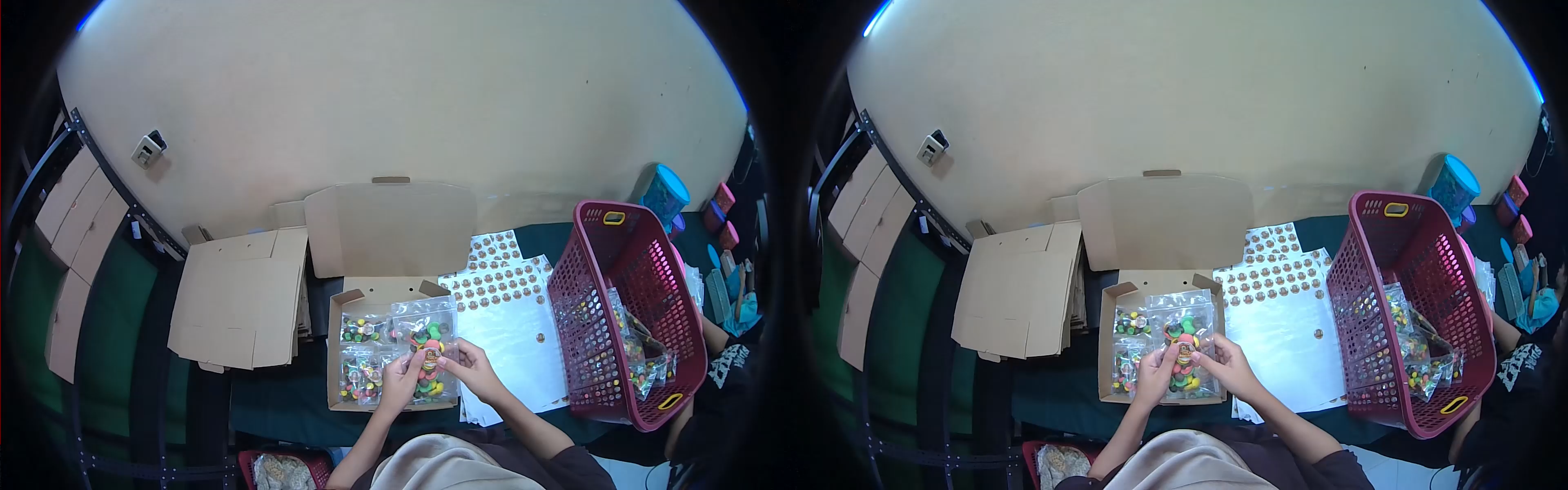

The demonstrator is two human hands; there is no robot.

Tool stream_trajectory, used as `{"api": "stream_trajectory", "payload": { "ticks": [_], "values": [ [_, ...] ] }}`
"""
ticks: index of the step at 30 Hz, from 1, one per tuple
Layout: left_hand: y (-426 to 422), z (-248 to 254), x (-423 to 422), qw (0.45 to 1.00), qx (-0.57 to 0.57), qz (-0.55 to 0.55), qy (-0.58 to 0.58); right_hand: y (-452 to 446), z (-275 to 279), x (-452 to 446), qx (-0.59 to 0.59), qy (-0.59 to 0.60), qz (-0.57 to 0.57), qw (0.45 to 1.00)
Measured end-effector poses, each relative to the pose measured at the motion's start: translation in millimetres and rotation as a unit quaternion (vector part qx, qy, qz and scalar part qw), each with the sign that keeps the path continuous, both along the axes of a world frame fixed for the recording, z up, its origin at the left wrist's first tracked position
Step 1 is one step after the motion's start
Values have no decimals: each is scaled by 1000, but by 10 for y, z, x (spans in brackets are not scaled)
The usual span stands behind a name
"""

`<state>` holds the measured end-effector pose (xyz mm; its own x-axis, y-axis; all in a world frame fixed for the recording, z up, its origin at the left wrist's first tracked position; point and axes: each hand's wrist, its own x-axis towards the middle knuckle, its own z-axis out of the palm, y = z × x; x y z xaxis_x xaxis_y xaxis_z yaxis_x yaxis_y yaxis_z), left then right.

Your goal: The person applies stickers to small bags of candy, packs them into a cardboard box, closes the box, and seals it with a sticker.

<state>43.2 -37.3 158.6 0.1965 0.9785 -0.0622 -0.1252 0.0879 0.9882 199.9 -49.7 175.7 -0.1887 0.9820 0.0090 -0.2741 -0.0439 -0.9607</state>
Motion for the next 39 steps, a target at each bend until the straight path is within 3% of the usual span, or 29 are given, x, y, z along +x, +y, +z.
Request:
{"api": "stream_trajectory", "payload": {
  "ticks": [7, 9, 12, 18, 23, 25, 27, 30, 33, 35, 37, 39],
  "values": [
    [-1, -9, -6, 999, -12, -35, -10, -14, -11, 2, -12, -7, -30, 999],
    [-47, 101, 13, 996, 17, -79, -23, 7, -23, -8, 24, -119, -85, 989],
    [-61, 110, 37, 995, 3, -96, -20, 64, -142, -34, 66, -156, -138, 976],
    [-32, 36, -54, 993, -14, -114, -36, 60, 59, -55, 64, -122, -107, 985],
    [-34, 80, -82, 988, -42, -135, -56, 88, -124, -5, 93, -146, -94, 980],
    [-25, 10, -82, 992, -23, -118, -46, 87, -132, -2, 114, -162, -88, 976],
    [-32, 34, -67, 994, -4, -104, -36, 9, -37, -40, 50, -113, -68, 990],
    [-64, 270, -4, 998, -48, -28, 9, -55, 116, -71, 79, -152, -57, 984],
    [-32, 97, -13, 999, -2, -29, 20, -35, 9, -31, 78, -184, -51, 979],
    [-14, 37, -41, 998, -26, -52, 16, -4, -87, -17, 94, -163, -52, 981],
    [14, -37, -48, 998, 21, -57, -14, -3, -34, -5, 54, -115, -36, 991],
    [96, -80, -126, 999, 25, -13, 19, -3, -89, 62, 81, -173, -25, 981]
  ]
}}
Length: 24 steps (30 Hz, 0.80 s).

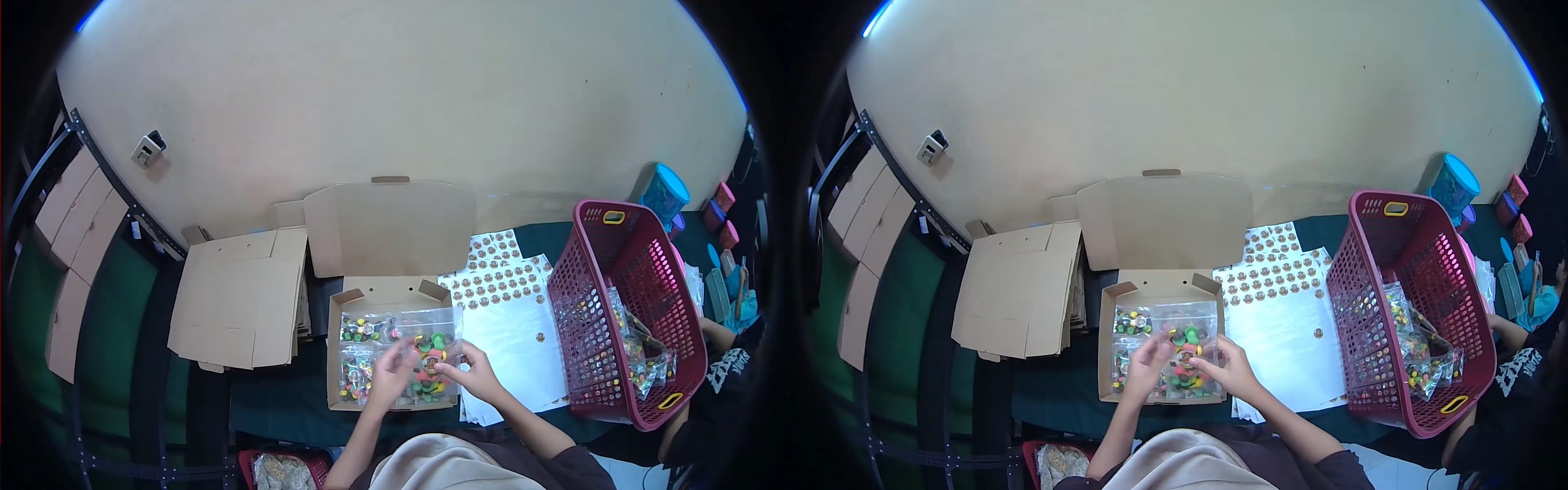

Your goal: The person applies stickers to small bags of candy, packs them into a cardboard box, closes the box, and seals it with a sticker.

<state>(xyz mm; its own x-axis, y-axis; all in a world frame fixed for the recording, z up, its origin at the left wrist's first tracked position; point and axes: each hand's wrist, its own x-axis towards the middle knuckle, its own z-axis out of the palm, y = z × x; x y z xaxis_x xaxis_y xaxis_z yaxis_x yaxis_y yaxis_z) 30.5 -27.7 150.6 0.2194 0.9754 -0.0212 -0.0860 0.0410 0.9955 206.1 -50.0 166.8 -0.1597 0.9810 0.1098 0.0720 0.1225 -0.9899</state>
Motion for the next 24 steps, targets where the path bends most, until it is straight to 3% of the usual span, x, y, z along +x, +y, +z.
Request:
{"api": "stream_trajectory", "payload": {
  "ticks": [2, 4, 6, 8, 9, 10, 12, 16, 19, 24],
  "values": [
    [90, 152, -62, 992, 27, 60, -104, -4, -17, 39, 10, -30, 6, 999],
    [77, 213, -102, 990, 1, 71, -119, -6, -14, 54, 52, -115, 23, 992],
    [67, 245, -107, 996, 64, 62, -28, -19, 97, 37, 43, -118, -23, 992],
    [54, 257, -67, 992, 99, 67, 37, 36, 306, 60, 197, -274, -173, 925],
    [35, 297, -43, 978, 176, 34, 106, 65, 428, 53, 268, -315, -199, 889],
    [3, 353, -2, 952, 252, 0, 174, 88, 436, 62, 268, -314, -199, 888],
    [-48, 400, 73, 960, 230, -2, 157, 97, 425, 89, 320, -384, -25, 866],
    [17, 346, 11, 962, 205, 31, 176, 62, 465, -11, 298, -351, -21, 887],
    [54, 349, -88, 970, 167, 124, 123, 22, 491, -19, 282, -342, -13, 896],
    [105, 255, -188, 971, 157, 149, 100, -36, 407, -41, 265, -313, -7, 912]
  ]
}}
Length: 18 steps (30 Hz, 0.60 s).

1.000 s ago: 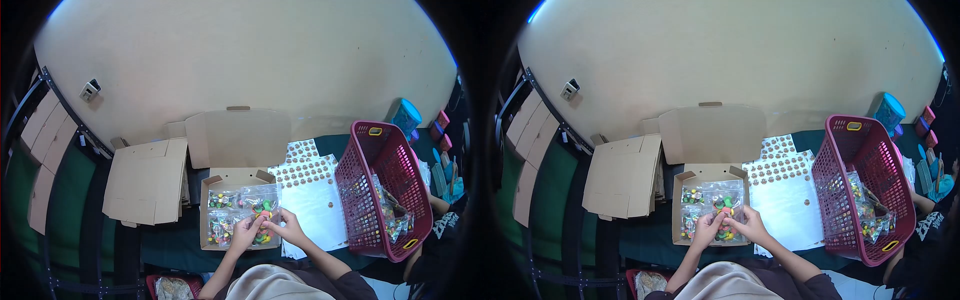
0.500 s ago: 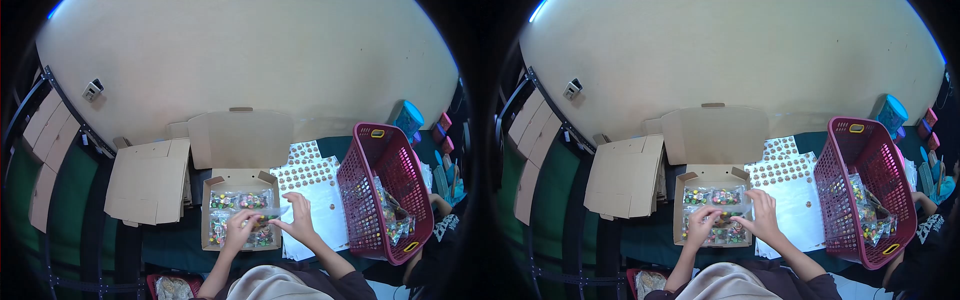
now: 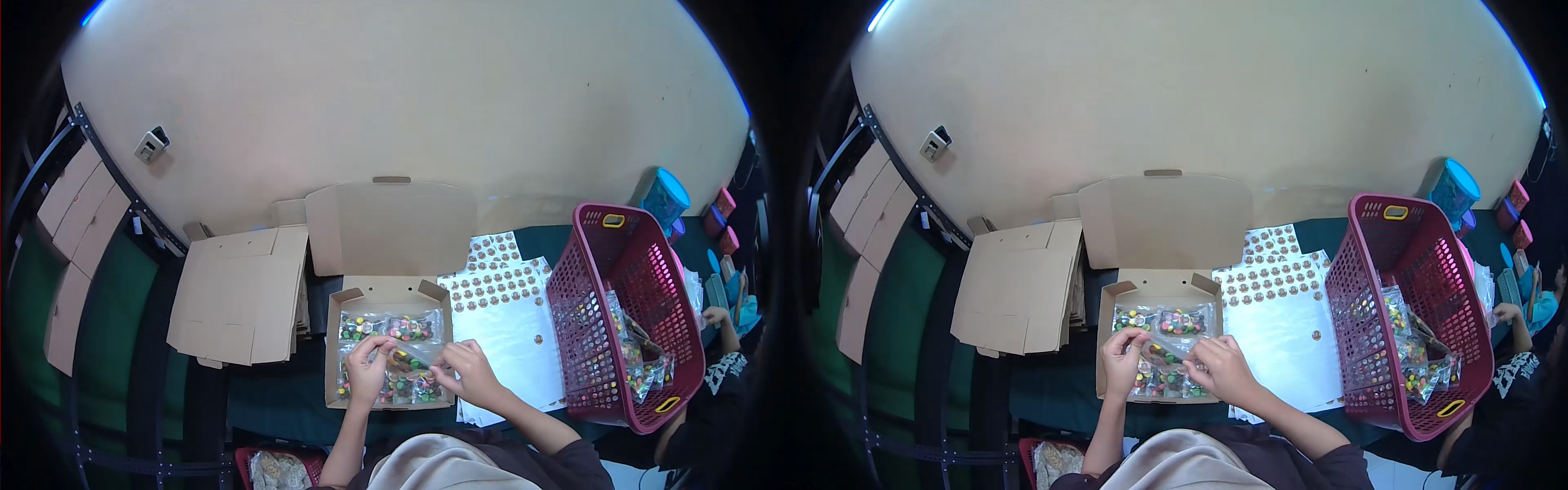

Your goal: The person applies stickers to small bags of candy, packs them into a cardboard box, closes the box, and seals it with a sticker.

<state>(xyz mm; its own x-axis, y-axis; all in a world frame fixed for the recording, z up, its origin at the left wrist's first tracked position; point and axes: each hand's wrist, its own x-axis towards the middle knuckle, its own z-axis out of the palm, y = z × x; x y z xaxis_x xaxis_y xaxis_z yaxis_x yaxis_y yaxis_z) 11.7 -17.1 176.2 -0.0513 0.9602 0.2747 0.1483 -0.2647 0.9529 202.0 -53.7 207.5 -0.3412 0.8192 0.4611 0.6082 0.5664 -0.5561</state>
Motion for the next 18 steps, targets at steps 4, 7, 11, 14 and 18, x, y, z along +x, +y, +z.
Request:
{"api": "stream_trajectory", "payload": {
  "ticks": [4, 7, 11, 14, 18],
  "values": [
    [23, -77, 22, 999, -13, 17, -44, -18, -43, 16, -58, 54, 25, 997],
    [64, -188, 44, 996, -30, 4, -87, -39, -64, 24, -73, 86, 18, 993],
    [-38, -34, 206, 994, 32, 29, -96, -69, -206, 44, -88, 195, -78, 974],
    [-134, -74, 232, 996, 64, 0, -63, -65, -78, -16, -113, 251, -96, 957],
    [-244, -102, 406, 986, 97, -134, 2, -35, -20, -120, 18, 159, -59, 985]
  ]
}}
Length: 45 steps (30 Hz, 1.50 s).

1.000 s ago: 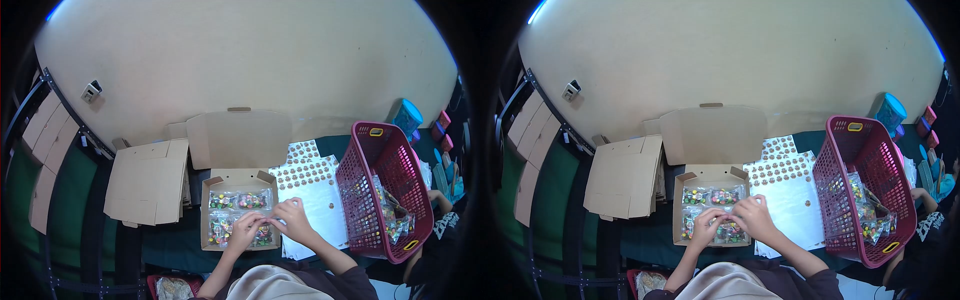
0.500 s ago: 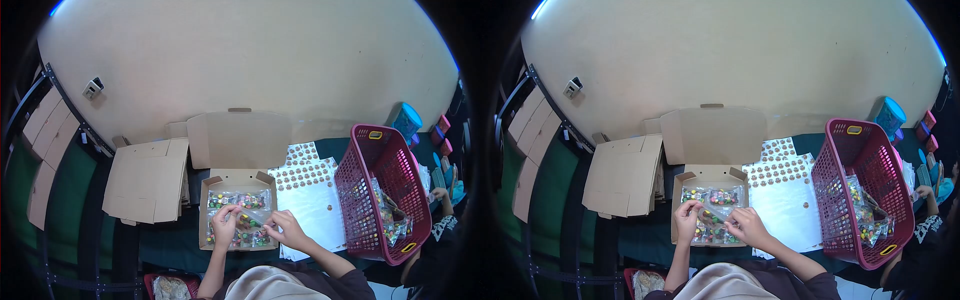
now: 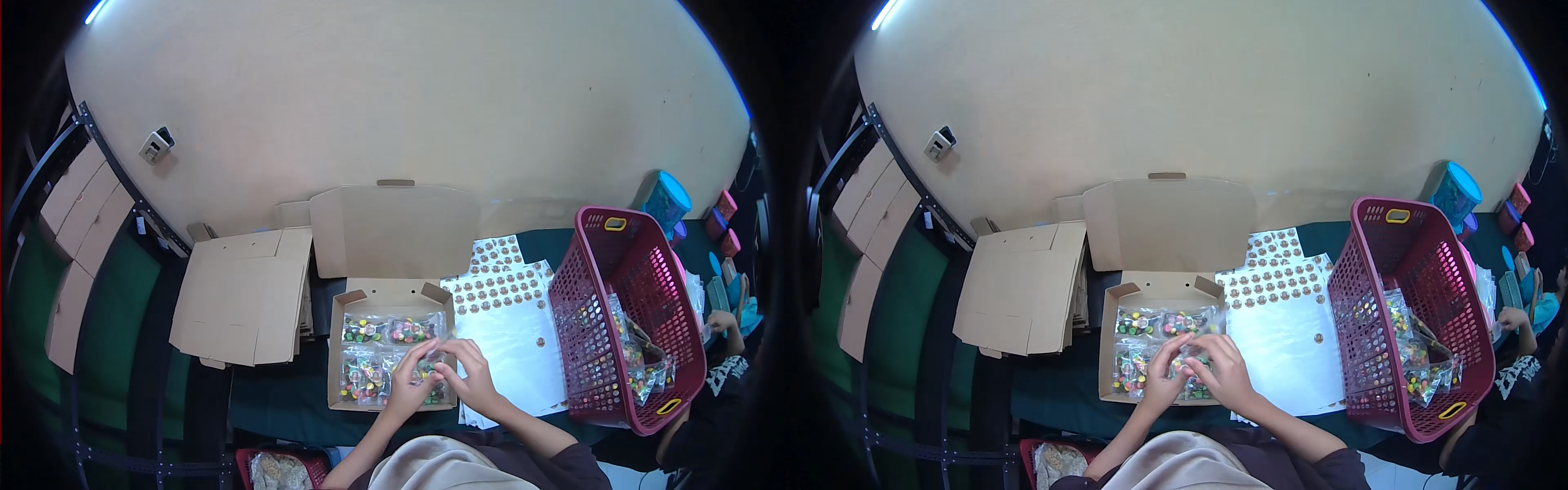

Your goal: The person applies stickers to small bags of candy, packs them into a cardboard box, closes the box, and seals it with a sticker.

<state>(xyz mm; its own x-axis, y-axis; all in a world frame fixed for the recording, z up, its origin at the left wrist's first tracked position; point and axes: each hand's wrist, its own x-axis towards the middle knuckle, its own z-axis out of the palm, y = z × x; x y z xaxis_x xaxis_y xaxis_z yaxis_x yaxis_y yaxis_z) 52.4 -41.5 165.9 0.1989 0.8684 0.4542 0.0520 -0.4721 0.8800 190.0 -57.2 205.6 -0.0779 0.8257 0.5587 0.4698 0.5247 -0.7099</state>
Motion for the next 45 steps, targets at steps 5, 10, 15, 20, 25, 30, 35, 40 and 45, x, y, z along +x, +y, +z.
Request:
{"api": "stream_trajectory", "payload": {
  "ticks": [5, 10, 15, 20, 25, 30, 35, 40, 45],
  "values": [
    [4, 119, -31, 997, -36, 64, 16, -18, 108, -43, 49, -75, -59, 994],
    [65, 165, -108, 998, -14, 54, 41, 112, 128, 76, 34, -199, -18, 979],
    [251, 238, -256, 967, 156, 188, 74, 145, 200, -114, 74, -157, -16, 985],
    [382, 390, -477, 952, 143, 267, 32, 161, 191, -158, 81, -166, -5, 983],
    [378, 278, -529, 972, 22, 230, -32, 148, 159, -106, -3, -62, 78, 995],
    [323, 275, -490, 990, -1, 113, -85, 160, 32, 29, -174, 206, 89, 959],
    [-4, 236, -267, 986, 54, 24, 155, 199, -34, -39, -217, 292, 85, 928],
    [25, -290, -240, 972, -192, -6, -137, 228, -80, -156, -213, 236, 176, 931],
    [14, -210, -535, 833, -421, -57, -355, 243, -408, -184, -322, 194, 119, 919]
  ]
}}
